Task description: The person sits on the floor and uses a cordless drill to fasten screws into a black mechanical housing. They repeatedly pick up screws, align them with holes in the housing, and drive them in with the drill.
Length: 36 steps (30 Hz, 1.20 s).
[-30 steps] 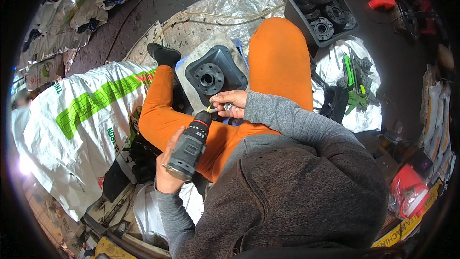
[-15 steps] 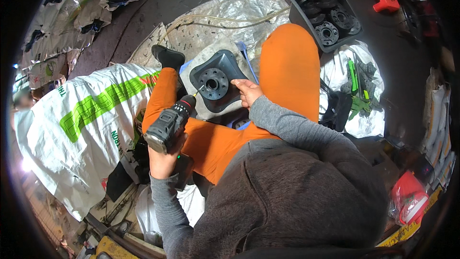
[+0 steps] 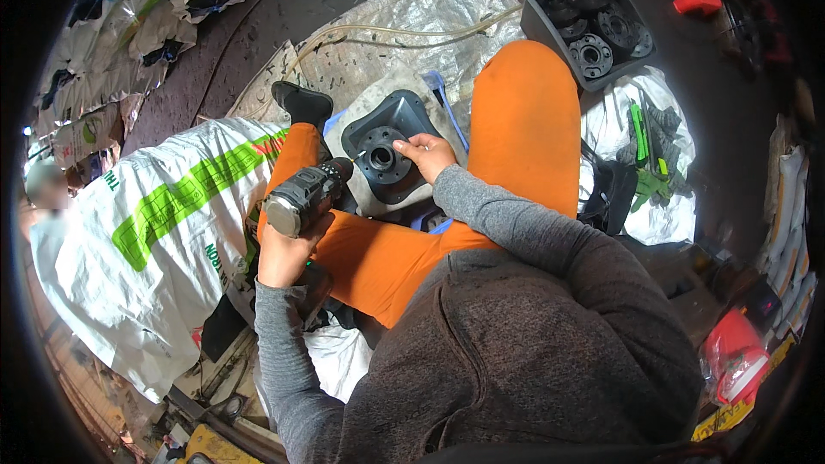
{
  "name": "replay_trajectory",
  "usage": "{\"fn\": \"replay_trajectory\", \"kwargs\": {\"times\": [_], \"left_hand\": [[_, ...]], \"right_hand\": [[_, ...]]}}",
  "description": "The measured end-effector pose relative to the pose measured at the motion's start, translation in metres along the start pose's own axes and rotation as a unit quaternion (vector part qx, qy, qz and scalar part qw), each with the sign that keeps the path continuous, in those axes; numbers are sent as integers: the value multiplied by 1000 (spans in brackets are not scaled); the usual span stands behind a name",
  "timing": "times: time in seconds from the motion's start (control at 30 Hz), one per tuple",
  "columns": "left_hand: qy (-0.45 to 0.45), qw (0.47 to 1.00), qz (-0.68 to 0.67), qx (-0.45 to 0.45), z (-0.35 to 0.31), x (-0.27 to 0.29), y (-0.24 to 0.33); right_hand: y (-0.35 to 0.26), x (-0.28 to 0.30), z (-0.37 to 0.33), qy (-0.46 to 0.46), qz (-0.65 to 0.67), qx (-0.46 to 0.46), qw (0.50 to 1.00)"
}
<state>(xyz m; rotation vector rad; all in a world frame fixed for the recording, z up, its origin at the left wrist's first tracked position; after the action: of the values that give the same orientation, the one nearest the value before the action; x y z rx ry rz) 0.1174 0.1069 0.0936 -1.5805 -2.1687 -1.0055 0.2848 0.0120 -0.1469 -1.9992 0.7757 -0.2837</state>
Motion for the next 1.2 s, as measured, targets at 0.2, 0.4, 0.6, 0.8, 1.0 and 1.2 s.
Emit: {"fn": "replay_trajectory", "kwargs": {"times": [0.2,0.4,0.6,0.8,1.0,1.2], "left_hand": [[37,978,63,-197,5,3,11],[28,997,27,-59,2,5,10],[25,997,-27,-71,5,5,5],[38,996,-28,-76,11,5,-8],[55,995,-40,-78,8,4,-8],[39,998,-40,-36,10,-4,0]], "right_hand": [[-19,-5,-9,-58,160,-74,983],[-31,-11,-16,-67,218,-96,969],[-35,-11,-17,-60,216,-81,971],[-30,-13,-16,-59,215,-101,970],[-28,-12,-14,-55,249,-93,962],[-18,-10,-11,-63,213,-102,970]]}}
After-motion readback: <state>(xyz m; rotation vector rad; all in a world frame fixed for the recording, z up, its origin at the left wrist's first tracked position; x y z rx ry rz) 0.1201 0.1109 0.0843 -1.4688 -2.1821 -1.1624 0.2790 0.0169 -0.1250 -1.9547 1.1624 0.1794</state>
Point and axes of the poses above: each hand's wrist, its own z-axis towards the middle knuckle, its own x-axis out of the back of the hand, y = z × x, the point moved 3 cm from there along z, towards the middle knuckle, and after that the axes turned 9 degrees about x, right-handed, at the moved point
